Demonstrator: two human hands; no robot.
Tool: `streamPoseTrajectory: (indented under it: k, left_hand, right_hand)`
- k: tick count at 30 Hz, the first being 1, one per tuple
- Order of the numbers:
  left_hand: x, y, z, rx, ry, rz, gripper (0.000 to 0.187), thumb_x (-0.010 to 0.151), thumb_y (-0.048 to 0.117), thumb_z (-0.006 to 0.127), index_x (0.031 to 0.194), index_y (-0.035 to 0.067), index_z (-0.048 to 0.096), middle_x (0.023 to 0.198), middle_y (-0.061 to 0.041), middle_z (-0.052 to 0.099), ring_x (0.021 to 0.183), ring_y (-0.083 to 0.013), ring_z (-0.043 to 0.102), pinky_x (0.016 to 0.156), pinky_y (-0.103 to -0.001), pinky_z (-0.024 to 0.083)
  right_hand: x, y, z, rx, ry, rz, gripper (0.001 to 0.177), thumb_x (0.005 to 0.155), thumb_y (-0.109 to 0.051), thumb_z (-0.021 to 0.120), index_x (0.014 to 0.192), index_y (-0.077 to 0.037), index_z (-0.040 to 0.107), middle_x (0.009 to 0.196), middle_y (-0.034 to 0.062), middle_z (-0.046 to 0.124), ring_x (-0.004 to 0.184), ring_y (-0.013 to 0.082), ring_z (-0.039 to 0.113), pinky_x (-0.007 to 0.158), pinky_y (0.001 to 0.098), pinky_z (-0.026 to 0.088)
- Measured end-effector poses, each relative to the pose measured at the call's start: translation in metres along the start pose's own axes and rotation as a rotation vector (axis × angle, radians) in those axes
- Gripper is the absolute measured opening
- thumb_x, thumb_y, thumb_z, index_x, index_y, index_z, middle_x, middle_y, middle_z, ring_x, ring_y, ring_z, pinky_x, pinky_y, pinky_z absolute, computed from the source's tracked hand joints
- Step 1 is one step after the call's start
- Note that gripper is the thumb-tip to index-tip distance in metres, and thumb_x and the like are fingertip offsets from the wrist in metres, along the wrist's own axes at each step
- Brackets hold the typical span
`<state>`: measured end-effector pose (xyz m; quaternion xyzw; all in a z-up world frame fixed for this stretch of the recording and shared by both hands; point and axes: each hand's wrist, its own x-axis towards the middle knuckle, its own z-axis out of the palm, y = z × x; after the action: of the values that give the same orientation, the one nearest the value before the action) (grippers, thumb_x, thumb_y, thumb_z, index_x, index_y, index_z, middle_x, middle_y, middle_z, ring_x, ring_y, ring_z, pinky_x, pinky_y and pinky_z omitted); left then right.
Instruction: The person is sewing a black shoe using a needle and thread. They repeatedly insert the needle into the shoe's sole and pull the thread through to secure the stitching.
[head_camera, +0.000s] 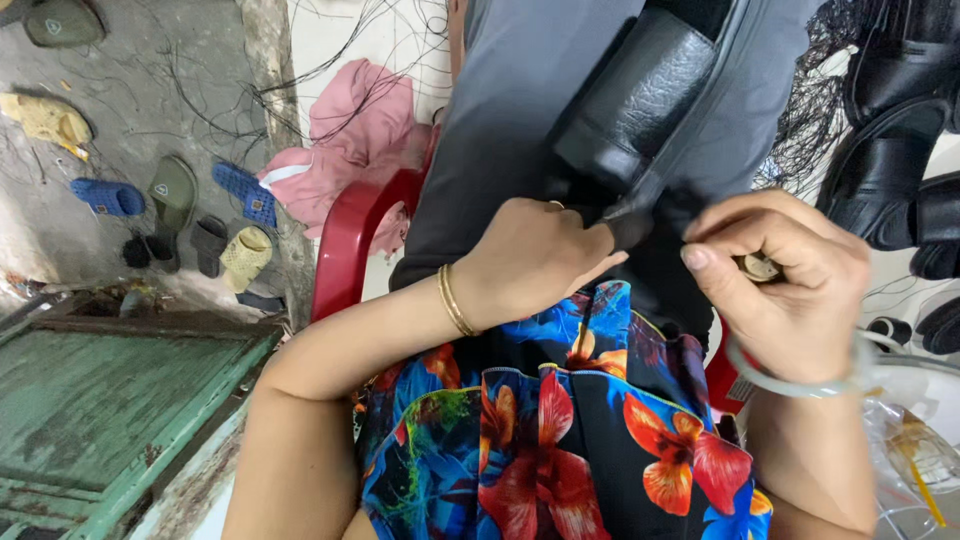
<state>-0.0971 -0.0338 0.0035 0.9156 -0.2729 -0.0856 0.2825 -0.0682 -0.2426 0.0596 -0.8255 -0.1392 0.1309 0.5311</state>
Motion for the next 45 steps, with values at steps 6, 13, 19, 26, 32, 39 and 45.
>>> streamPoseTrajectory:
  k: [6, 13, 19, 26, 32, 39, 45]
  left_hand:
    - [-0.045, -0.079, -0.054, -1.072, 0.153, -0.752, 0.013, 0.083, 0.02, 0.067, 0.091, 0.014, 0.059, 0.078, 0.003, 0.061, 0.066, -0.0064, 0.057, 0.057, -0.019, 0.049]
    - [-0.032, -0.052, -0.059, 0.158, 0.329, -0.364, 0.026, 0.081, -0.002, 0.046, 0.057, 0.008, 0.044, 0.052, -0.004, 0.044, 0.046, -0.0219, 0.04, 0.069, -0.041, 0.04]
    - [-0.016, -0.017, 0.006, 0.054, 0.196, -0.058, 0.05, 0.078, 0.059, 0.066, 0.09, 0.011, 0.062, 0.064, -0.007, 0.055, 0.097, -0.0308, 0.056, 0.08, -0.045, 0.039]
    - [-0.007, -0.023, 0.02, -0.008, 0.175, -0.089, 0.059, 0.072, 0.062, 0.07, 0.077, 0.005, 0.058, 0.053, -0.007, 0.052, 0.095, -0.0333, 0.052, 0.081, -0.046, 0.034]
    - [0.0, -0.025, 0.027, -0.05, 0.148, -0.069, 0.061, 0.073, 0.065, 0.067, 0.064, 0.006, 0.051, 0.045, -0.005, 0.044, 0.092, -0.0331, 0.051, 0.08, -0.046, 0.031]
    - [0.002, -0.041, 0.038, -0.135, 0.165, -0.041, 0.059, 0.071, 0.069, 0.06, 0.069, 0.01, 0.058, 0.045, -0.003, 0.042, 0.087, -0.0279, 0.046, 0.076, -0.044, 0.028]
    - [0.003, -0.039, 0.037, -0.093, 0.176, -0.046, 0.065, 0.067, 0.071, 0.065, 0.058, 0.008, 0.05, 0.046, -0.003, 0.039, 0.082, -0.027, 0.044, 0.073, -0.041, 0.028]
  right_hand:
    - [-0.011, 0.005, -0.025, -0.598, -0.334, 0.019, 0.025, 0.091, -0.001, 0.057, 0.116, -0.003, 0.056, 0.105, 0.0102, 0.059, 0.082, 0.0219, 0.059, 0.071, 0.0328, 0.046]
    - [-0.011, 0.013, -0.012, -1.102, -0.573, -0.118, 0.05, 0.093, -0.042, 0.047, 0.143, -0.036, 0.043, 0.068, -0.0078, 0.046, 0.043, 0.0129, 0.048, 0.034, 0.0294, 0.039]
    - [-0.004, 0.008, -0.011, -0.963, -0.58, -0.103, 0.046, 0.092, -0.036, 0.052, 0.138, -0.031, 0.05, 0.065, -0.0038, 0.043, 0.048, 0.013, 0.046, 0.036, 0.0302, 0.039]
    - [-0.008, -0.001, -0.008, -1.268, -0.552, -0.116, 0.044, 0.096, -0.043, 0.051, 0.14, -0.044, 0.049, 0.073, -0.0069, 0.047, 0.04, 0.0148, 0.049, 0.032, 0.0285, 0.034]
    - [-0.011, -0.02, 0.002, -1.623, -0.464, -0.232, 0.045, 0.093, -0.037, 0.056, 0.135, -0.053, 0.052, 0.076, -0.0139, 0.049, 0.045, 0.0049, 0.052, 0.036, 0.0226, 0.028]
    - [0.011, 0.024, 0.004, -0.487, -0.479, -0.191, 0.024, 0.09, -0.014, 0.061, 0.111, -0.005, 0.066, 0.075, 0.0036, 0.062, 0.059, 0.0143, 0.055, 0.058, 0.0279, 0.047]
    - [0.002, 0.036, 0.019, -0.461, -0.359, -0.248, 0.01, 0.093, -0.009, 0.06, 0.094, 0.0, 0.062, 0.094, 0.011, 0.067, 0.076, 0.0227, 0.063, 0.065, 0.0311, 0.048]
